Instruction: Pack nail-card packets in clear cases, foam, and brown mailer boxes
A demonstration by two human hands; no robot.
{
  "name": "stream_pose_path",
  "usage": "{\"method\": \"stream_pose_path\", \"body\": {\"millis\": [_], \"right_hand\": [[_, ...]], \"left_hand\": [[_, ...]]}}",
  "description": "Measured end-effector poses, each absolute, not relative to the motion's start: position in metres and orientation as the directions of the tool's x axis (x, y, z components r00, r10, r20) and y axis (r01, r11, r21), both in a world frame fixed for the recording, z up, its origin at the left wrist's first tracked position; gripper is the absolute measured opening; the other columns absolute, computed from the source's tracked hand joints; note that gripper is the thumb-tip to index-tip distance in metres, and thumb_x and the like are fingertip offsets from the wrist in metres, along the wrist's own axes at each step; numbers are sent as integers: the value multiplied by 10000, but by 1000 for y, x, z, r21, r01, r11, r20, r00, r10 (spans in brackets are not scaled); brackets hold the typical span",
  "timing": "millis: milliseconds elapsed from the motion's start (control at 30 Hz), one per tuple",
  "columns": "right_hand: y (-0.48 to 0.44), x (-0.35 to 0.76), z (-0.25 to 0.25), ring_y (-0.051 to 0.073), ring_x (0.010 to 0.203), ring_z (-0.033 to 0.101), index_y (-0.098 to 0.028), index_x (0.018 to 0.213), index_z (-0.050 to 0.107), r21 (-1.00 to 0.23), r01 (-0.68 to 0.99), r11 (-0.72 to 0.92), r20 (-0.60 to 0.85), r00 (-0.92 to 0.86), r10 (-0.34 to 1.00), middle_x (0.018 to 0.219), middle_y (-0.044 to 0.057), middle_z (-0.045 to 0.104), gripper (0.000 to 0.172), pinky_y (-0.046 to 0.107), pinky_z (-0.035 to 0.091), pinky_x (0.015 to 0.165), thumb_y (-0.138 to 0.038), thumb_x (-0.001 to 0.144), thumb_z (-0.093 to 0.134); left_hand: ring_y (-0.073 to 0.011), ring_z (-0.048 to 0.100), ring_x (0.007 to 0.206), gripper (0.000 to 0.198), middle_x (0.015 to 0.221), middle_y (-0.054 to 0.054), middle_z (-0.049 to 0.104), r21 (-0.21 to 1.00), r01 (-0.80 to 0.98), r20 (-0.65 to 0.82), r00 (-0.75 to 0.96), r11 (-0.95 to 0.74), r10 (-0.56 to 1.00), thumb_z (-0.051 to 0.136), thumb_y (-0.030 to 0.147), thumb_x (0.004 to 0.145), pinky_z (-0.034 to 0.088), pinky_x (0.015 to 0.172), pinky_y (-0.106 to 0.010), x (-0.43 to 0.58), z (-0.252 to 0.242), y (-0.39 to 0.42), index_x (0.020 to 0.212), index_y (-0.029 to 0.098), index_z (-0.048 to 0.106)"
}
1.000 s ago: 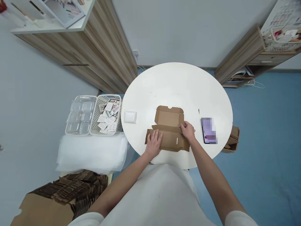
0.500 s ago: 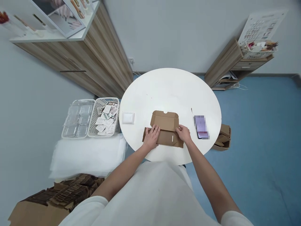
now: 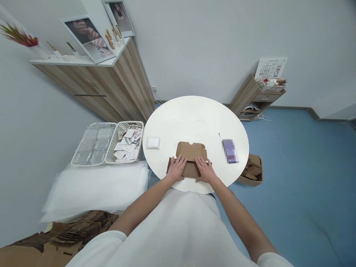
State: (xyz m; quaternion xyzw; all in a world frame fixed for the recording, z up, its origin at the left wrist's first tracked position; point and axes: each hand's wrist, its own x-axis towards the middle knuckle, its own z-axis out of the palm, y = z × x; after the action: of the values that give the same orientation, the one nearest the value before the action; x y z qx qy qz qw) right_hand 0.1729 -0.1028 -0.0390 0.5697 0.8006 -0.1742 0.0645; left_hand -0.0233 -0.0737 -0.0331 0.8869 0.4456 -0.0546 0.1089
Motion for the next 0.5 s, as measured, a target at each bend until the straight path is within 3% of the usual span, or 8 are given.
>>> {"method": "stream_pose_path", "body": {"millis": [133, 233, 333, 500], "right_hand": [[-103, 172, -44, 267, 1330, 40, -170, 1377, -37, -206, 945, 255, -360, -316, 878, 1447, 130, 103, 1124, 470, 17, 1028, -491, 559, 664], [-104, 178, -45, 268, 1331, 0, -182, 1376, -60, -250, 932, 261, -392, -344, 853, 1455, 119, 47, 1163, 476, 17, 1028, -530, 536, 664], [-105, 182, -46, 269, 1331, -7, -193, 1377, -61, -277, 920, 277, -406, -373, 834, 1458, 108, 19, 1172, 477, 21, 1031, -528, 527, 672], [-105, 180, -49, 255, 1333, 15, -223, 1378, -46, -297, 923, 243, -401, -352, 846, 1458, 83, 57, 1102, 488, 27, 1032, -470, 573, 666]], "left_hand": [[-339, -56, 1311, 1079, 1441, -140, 114, 96, 884, -196, 468, -458, 862, 683, 470, 509, 38, 1017, -524, -46, -33, -84, 1373, 159, 117], [-342, 14, 1313, 1009, 1437, -178, 88, 101, 972, -223, 232, -214, 947, 628, 450, 590, 118, 1004, -512, -77, -41, -97, 1372, 122, 82], [-339, 205, 1272, 882, 1390, -185, 240, 201, 976, -310, 139, -78, 940, 596, 423, 630, 234, 969, -460, -100, -50, -108, 1344, 122, 175], [-246, 470, 1069, 532, 1145, -117, 513, 497, 867, -352, 238, -35, 906, 556, 322, 688, 368, 876, -333, -99, -56, -112, 1175, 152, 429]]}}
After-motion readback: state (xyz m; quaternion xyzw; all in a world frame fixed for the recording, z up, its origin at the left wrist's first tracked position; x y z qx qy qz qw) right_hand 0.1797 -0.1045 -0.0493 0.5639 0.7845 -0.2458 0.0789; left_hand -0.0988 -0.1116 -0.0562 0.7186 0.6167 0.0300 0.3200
